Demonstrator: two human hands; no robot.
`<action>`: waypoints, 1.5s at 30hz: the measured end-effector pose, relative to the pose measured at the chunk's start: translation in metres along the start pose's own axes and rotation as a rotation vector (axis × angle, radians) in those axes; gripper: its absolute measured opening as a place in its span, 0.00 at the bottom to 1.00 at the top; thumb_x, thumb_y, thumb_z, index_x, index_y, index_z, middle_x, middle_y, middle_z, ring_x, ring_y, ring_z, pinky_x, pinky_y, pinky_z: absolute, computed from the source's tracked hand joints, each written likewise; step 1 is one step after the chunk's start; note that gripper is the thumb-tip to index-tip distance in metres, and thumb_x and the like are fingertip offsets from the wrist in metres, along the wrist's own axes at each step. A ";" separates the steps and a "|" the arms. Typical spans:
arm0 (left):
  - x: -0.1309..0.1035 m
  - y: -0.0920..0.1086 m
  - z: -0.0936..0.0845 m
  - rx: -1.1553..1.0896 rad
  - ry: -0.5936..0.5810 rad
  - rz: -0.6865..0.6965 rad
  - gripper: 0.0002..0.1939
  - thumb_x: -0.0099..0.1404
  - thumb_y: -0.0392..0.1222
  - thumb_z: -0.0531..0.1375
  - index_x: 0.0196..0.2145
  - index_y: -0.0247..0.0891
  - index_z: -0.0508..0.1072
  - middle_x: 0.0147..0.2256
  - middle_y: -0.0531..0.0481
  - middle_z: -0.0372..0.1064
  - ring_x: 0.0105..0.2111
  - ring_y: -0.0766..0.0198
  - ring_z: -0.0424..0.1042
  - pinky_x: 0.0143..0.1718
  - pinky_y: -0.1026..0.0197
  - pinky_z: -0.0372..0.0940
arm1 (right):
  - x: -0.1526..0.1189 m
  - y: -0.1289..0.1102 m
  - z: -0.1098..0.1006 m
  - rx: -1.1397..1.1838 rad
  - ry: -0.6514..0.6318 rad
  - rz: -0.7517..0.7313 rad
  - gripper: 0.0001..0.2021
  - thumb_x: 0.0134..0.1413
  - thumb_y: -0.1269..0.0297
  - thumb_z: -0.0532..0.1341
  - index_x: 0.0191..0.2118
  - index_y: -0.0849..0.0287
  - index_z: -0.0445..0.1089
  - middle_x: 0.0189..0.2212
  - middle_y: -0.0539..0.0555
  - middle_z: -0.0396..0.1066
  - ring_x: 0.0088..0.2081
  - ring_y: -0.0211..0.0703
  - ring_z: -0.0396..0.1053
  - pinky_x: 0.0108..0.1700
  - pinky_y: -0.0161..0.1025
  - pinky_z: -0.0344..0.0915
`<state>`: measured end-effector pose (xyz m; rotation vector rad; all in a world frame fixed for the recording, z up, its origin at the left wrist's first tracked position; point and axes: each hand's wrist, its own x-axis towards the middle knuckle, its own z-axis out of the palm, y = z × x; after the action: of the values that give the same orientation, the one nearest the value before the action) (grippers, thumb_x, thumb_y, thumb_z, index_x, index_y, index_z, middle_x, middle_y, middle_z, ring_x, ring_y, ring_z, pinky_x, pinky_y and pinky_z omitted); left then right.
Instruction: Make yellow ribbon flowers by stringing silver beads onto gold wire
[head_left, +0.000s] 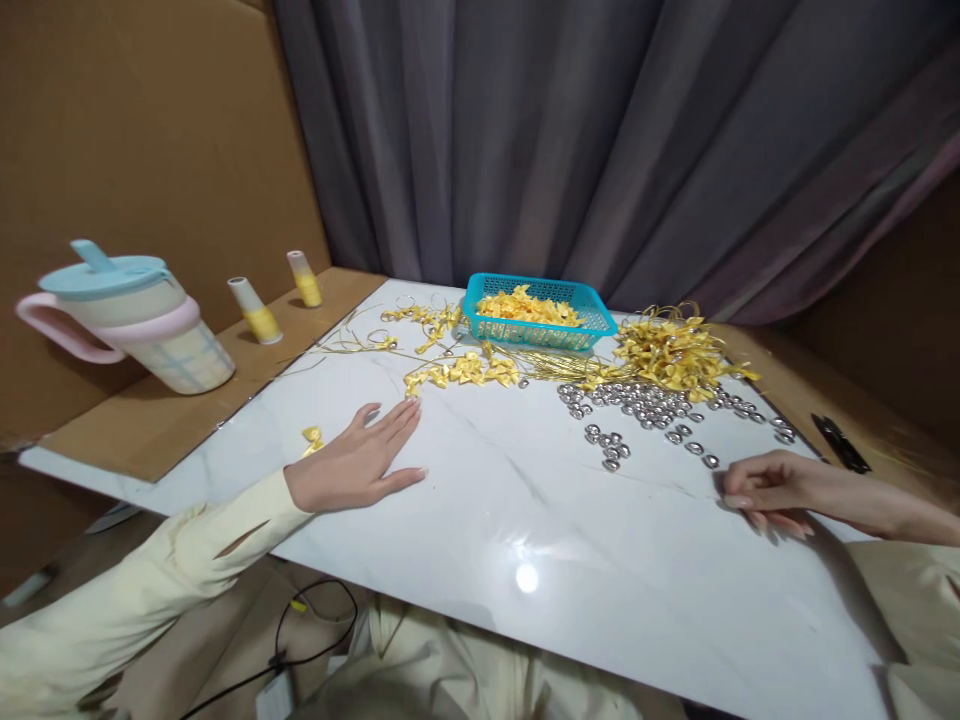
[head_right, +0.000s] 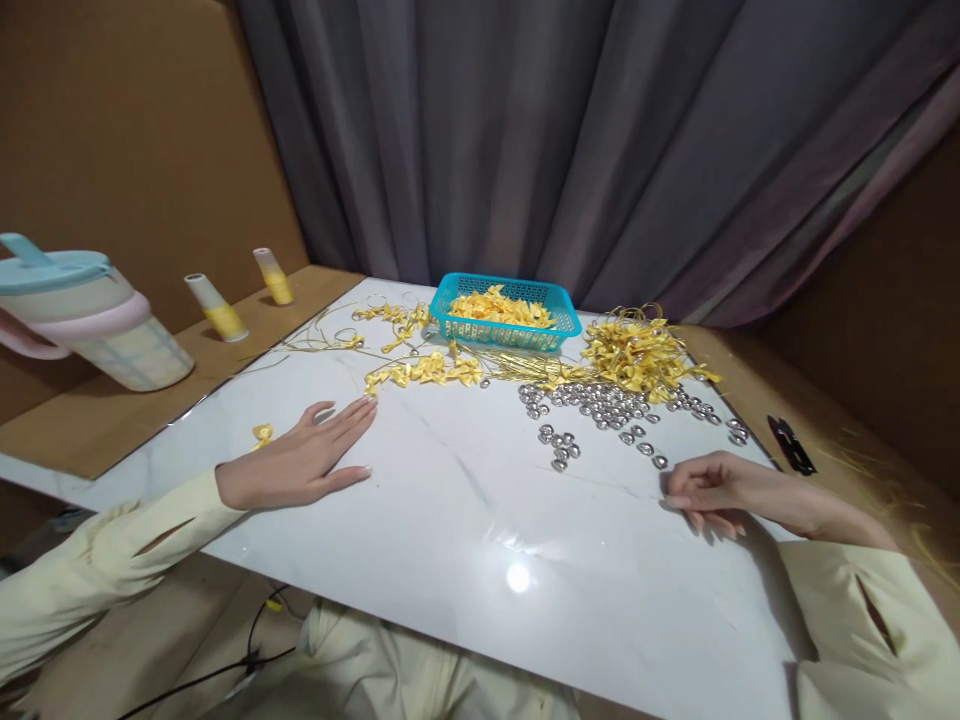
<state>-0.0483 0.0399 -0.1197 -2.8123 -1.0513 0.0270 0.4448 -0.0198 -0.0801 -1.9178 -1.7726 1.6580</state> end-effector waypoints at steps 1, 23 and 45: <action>0.000 0.000 -0.001 0.007 0.009 0.005 0.37 0.68 0.60 0.38 0.64 0.28 0.47 0.63 0.33 0.44 0.64 0.53 0.44 0.59 0.47 0.42 | -0.001 -0.002 0.000 0.000 0.002 -0.004 0.19 0.49 0.48 0.60 0.22 0.59 0.67 0.20 0.54 0.64 0.18 0.30 0.54 0.24 0.36 0.48; 0.032 -0.009 -0.043 0.040 0.186 -0.019 0.37 0.69 0.58 0.37 0.60 0.21 0.56 0.60 0.25 0.50 0.62 0.41 0.49 0.57 0.38 0.43 | -0.045 -0.035 -0.008 -0.075 0.165 -0.087 0.10 0.52 0.61 0.59 0.28 0.64 0.69 0.20 0.50 0.64 0.18 0.28 0.51 0.23 0.33 0.46; 0.222 0.170 -0.107 -1.816 -0.500 0.305 0.20 0.71 0.39 0.46 0.21 0.35 0.61 0.15 0.56 0.57 0.17 0.72 0.58 0.24 0.66 0.55 | -0.048 -0.060 -0.031 0.114 0.451 -0.447 0.18 0.47 0.53 0.65 0.41 0.59 0.72 0.40 0.55 0.72 0.38 0.39 0.70 0.37 0.34 0.67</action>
<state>0.2374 0.0446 -0.0300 -4.7922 -0.7663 -0.4295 0.4357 -0.0166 0.0023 -1.5361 -1.7082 1.0545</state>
